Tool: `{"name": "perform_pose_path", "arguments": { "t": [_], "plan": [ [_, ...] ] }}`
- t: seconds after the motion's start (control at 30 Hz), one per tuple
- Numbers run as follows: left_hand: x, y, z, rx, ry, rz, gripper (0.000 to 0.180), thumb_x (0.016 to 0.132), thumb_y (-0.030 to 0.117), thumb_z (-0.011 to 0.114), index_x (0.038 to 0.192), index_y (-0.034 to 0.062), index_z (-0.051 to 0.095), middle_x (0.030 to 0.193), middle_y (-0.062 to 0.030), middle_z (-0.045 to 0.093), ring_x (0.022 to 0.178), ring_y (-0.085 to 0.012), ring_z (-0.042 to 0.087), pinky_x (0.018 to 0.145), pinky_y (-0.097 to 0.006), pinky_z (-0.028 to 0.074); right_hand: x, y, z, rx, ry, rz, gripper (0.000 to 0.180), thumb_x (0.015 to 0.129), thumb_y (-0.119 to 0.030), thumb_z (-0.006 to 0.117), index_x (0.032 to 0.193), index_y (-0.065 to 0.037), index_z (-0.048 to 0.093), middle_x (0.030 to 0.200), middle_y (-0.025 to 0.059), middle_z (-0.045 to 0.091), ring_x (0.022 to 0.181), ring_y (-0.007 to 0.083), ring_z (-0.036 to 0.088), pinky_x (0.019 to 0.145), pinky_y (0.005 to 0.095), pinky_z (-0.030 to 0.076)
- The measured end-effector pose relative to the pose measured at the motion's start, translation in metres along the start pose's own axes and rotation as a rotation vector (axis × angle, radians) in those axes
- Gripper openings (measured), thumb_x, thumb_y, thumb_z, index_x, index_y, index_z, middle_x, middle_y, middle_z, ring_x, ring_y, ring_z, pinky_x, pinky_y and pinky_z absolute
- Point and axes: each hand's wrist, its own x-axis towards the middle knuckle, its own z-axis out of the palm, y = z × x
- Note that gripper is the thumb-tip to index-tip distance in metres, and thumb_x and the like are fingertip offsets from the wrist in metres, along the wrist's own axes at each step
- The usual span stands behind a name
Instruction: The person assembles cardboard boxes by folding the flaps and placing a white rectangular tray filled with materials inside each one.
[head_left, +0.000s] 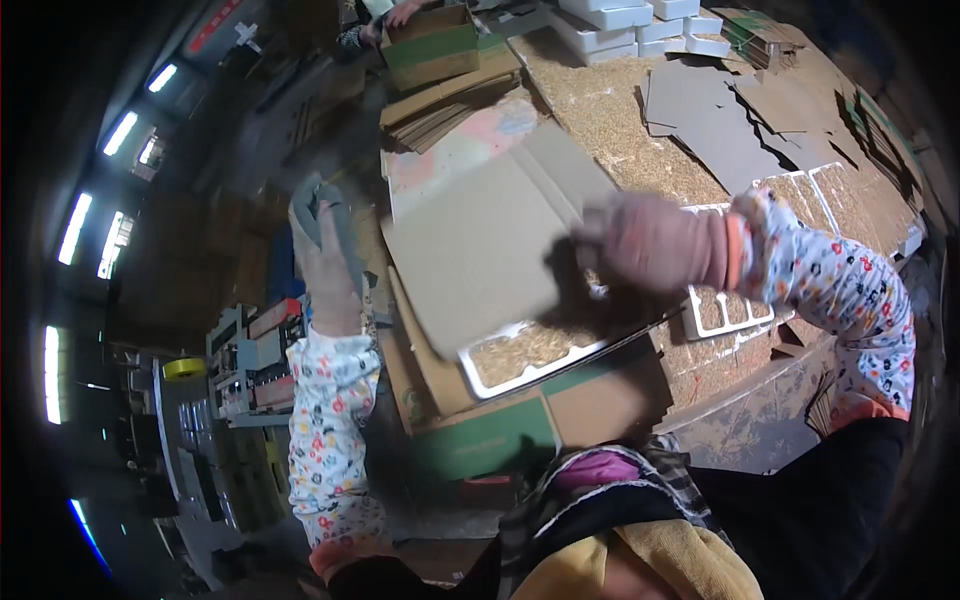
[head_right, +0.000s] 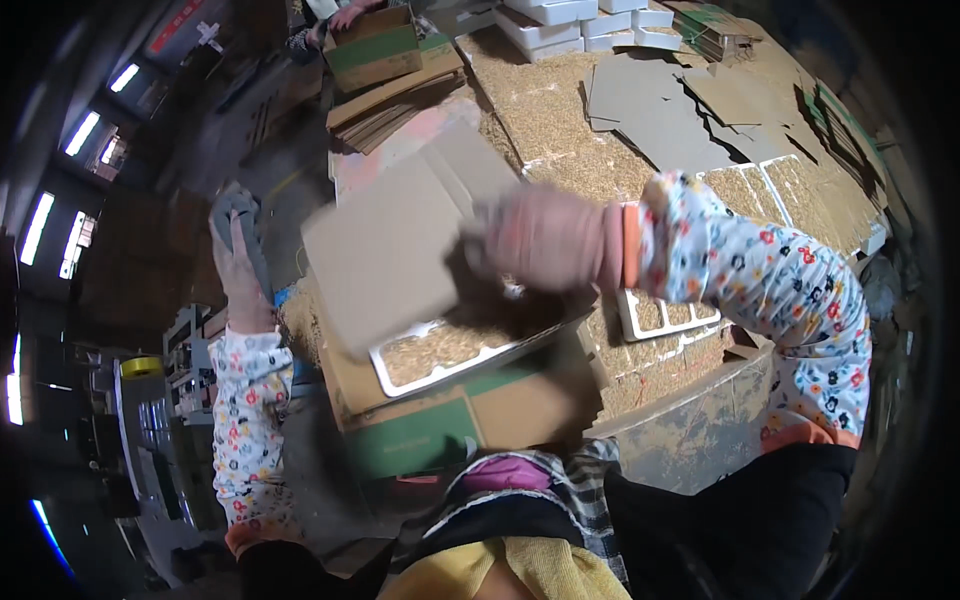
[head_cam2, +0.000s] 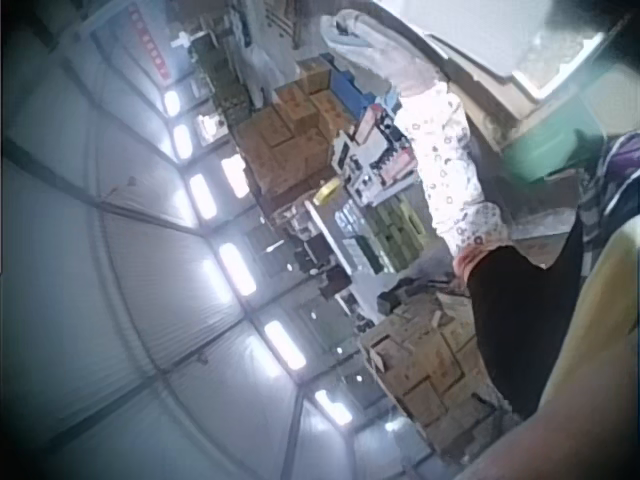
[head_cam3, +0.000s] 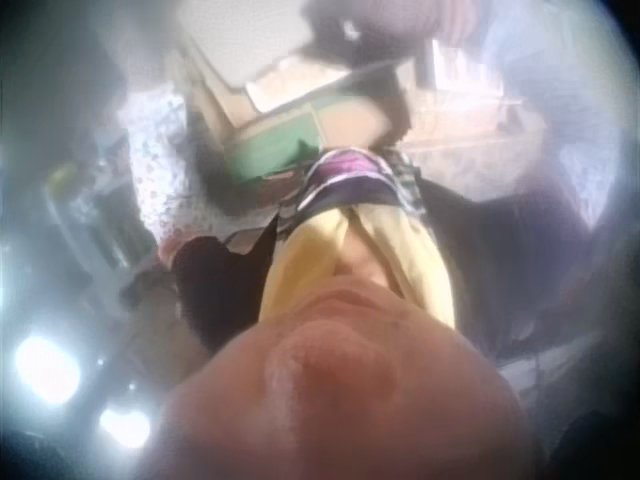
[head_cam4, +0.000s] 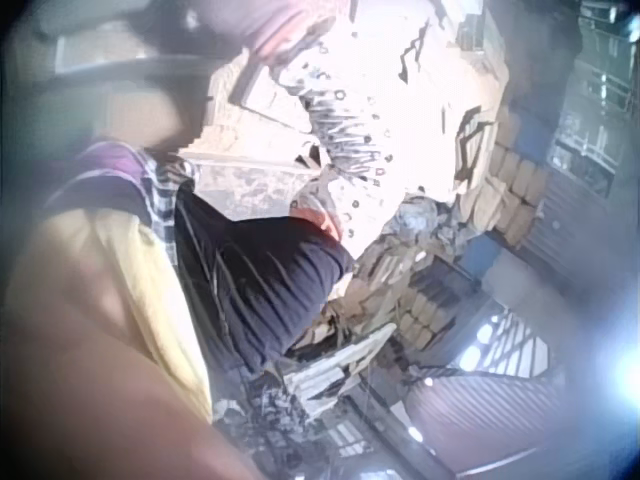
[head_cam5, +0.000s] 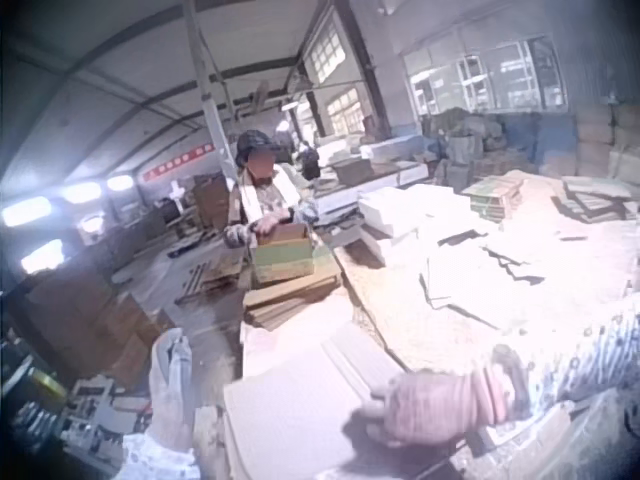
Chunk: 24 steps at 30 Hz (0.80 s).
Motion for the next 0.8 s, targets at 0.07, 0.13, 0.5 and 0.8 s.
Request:
{"name": "perform_pose_path", "arguments": {
  "t": [0.07, 0.13, 0.5, 0.8],
  "plan": [
    [0.03, 0.074, -0.048, -0.404, -0.091, -0.135, 0.046, 0.083, 0.026, 0.061, 0.123, 0.0053, 0.051, 0.114, -0.0123, 0.055, 0.104, -0.025, 0.054, 0.09, -0.037, 0.046, -0.011, -0.034, 0.02, 0.114, -0.389, 0.008, 0.014, 0.074, -0.014, 0.058, 0.085, -0.011, 0.067, 0.083, 0.0118, 0.064, 0.085, 0.0291, 0.063, 0.074, 0.0386, 0.05],
    [-0.012, 0.115, -0.056, -0.05, -0.599, 0.149, 0.077, 0.074, 0.044, 0.062, 0.137, 0.0078, 0.037, 0.119, -0.0178, 0.052, 0.104, -0.0296, 0.053, 0.091, -0.041, 0.041, -0.026, -0.045, 0.036, 0.332, -0.401, -0.01, 0.022, 0.071, -0.02, 0.063, 0.089, -0.01, 0.069, 0.086, 0.0122, 0.066, 0.087, 0.0297, 0.063, 0.078, 0.0386, 0.05],
    [-0.109, 0.083, -0.054, -0.31, -0.154, 0.024, 0.039, 0.082, 0.011, 0.055, 0.118, -0.0022, 0.047, 0.114, -0.0206, 0.054, 0.102, -0.0364, 0.055, 0.09, -0.041, 0.044, -0.027, -0.043, 0.006, 1.176, 0.315, 0.457, 0.056, 0.08, -0.011, 0.059, 0.132, 0.003, 0.043, 0.116, 0.0119, 0.058, 0.108, 0.0185, 0.053, 0.092, 0.0293, 0.044],
    [-0.192, 0.131, -0.009, -0.982, -0.356, -1.081, 0.068, 0.079, 0.044, 0.067, 0.117, -0.0083, 0.047, 0.107, -0.0239, 0.061, 0.099, -0.0331, 0.06, 0.087, -0.036, 0.046, -0.033, -0.091, 0.108, 1.228, 0.007, 0.76, 0.058, 0.089, -0.041, 0.057, 0.126, 0.002, 0.049, 0.108, 0.0105, 0.06, 0.098, 0.0187, 0.058, 0.087, 0.029, 0.046]
  ]
}}
